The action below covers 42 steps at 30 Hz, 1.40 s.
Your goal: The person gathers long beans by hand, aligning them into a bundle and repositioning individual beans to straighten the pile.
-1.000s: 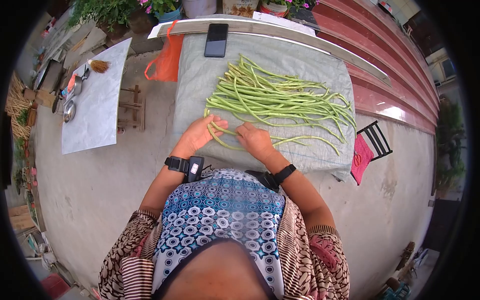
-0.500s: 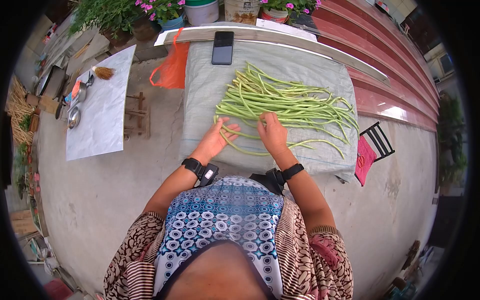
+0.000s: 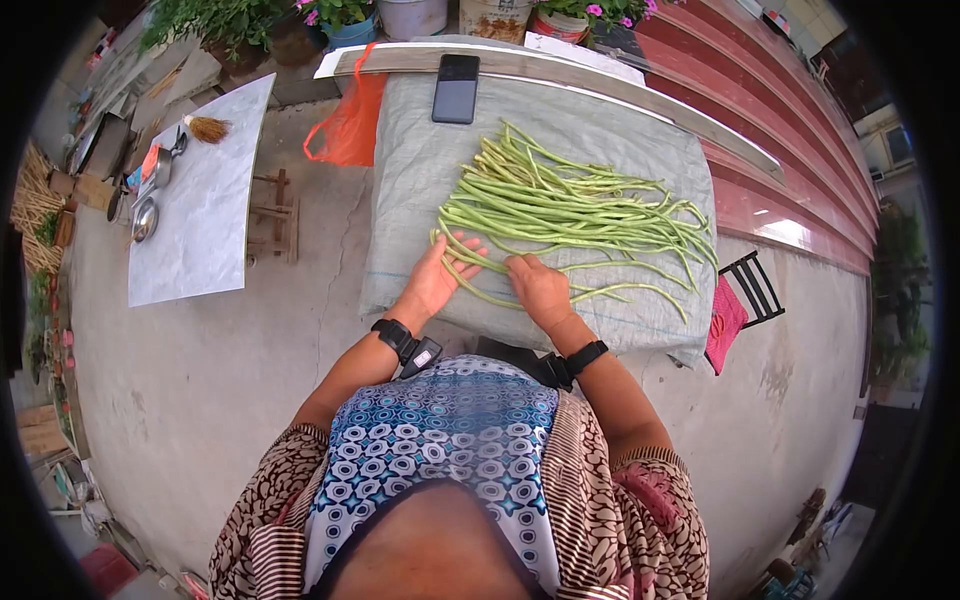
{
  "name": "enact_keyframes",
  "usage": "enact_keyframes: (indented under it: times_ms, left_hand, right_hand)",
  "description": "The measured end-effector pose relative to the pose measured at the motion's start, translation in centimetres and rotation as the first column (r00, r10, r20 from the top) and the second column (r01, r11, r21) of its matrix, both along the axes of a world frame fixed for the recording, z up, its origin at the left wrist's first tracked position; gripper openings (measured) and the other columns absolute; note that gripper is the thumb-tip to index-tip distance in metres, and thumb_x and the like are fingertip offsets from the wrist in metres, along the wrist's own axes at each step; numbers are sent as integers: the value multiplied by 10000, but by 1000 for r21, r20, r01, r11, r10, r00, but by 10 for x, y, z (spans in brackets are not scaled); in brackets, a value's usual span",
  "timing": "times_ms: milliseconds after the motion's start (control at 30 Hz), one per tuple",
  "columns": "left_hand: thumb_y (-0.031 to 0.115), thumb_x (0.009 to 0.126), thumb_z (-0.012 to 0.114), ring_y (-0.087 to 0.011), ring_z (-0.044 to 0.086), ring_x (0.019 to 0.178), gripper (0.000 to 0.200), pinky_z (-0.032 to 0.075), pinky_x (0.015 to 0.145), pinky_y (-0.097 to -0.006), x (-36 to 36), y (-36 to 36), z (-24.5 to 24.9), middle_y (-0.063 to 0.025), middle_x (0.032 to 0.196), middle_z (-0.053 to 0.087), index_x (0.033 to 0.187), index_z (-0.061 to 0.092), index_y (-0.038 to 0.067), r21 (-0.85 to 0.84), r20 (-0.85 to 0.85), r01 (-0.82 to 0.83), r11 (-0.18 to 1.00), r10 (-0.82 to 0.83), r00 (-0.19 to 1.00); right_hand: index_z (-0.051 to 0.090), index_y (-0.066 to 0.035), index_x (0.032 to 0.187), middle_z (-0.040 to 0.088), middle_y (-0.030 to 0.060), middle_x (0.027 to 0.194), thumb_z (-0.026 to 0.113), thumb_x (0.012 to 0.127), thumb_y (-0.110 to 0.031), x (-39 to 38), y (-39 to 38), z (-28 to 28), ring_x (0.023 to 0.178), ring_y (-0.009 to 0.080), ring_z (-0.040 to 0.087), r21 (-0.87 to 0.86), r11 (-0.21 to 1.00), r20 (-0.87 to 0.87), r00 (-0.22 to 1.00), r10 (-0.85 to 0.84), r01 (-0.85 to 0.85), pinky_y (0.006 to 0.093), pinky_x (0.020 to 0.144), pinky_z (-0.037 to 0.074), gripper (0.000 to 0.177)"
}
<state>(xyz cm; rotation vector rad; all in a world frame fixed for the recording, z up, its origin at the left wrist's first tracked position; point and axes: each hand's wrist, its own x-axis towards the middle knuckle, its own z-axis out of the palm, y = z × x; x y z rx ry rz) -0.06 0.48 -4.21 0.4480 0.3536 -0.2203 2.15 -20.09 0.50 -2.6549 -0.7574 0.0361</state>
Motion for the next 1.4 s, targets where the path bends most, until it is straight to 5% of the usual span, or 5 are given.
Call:
enact_keyframes:
  times_ms: [233,533,933,1167,1400]
  left_hand:
    - [358,1029,371,-348,516,1226,316,449,1020,-491,1,5,-8,-200,1242,554,1019,500,70,17,20,42,999,-42,999]
    - [267,1003,487,-225,620,805,189,513,907,-492,-1,6,-22,-28,765,557,920,514,99,31,75,-15,999,12,997]
    - [214,997,489,-344,610,1097,283,533,910,-439,-13,-1,6,-222,1186,596,1180,467,-1,170,-57,-142,975,153,987]
    - [197,995,491,-346,595,1119,320,539,913,-415,-14,-4,8,-232,1227,573,1225,442,-20,200,-95,-176,964,198,976]
    - [201,996,491,-343,568,1162,317,497,969,-426,-17,-6,4,-203,1281,554,1231,449,-7,143,-96,-239,961,253,963]
  right_hand:
    - [631,-172,991,631,46,874,610,864,-207,3,-11,-7,686,294,648,21,997,65,995,75,-76,398,583,532,133]
    - [623,-144,1023,602,53,950,673,813,-175,34,-26,26,709,292,641,150,971,149,975,165,-187,399,600,530,218]
    - [600,-136,945,583,55,900,647,826,-161,43,-14,4,682,300,628,243,954,109,982,152,-175,396,578,519,130]
    - [596,-121,924,570,55,967,658,826,-179,49,-7,6,694,292,628,157,984,88,994,69,-82,391,580,517,130]
    - [587,-120,907,613,51,898,644,833,-193,58,-14,8,669,277,629,330,896,120,955,272,-297,383,551,511,119]
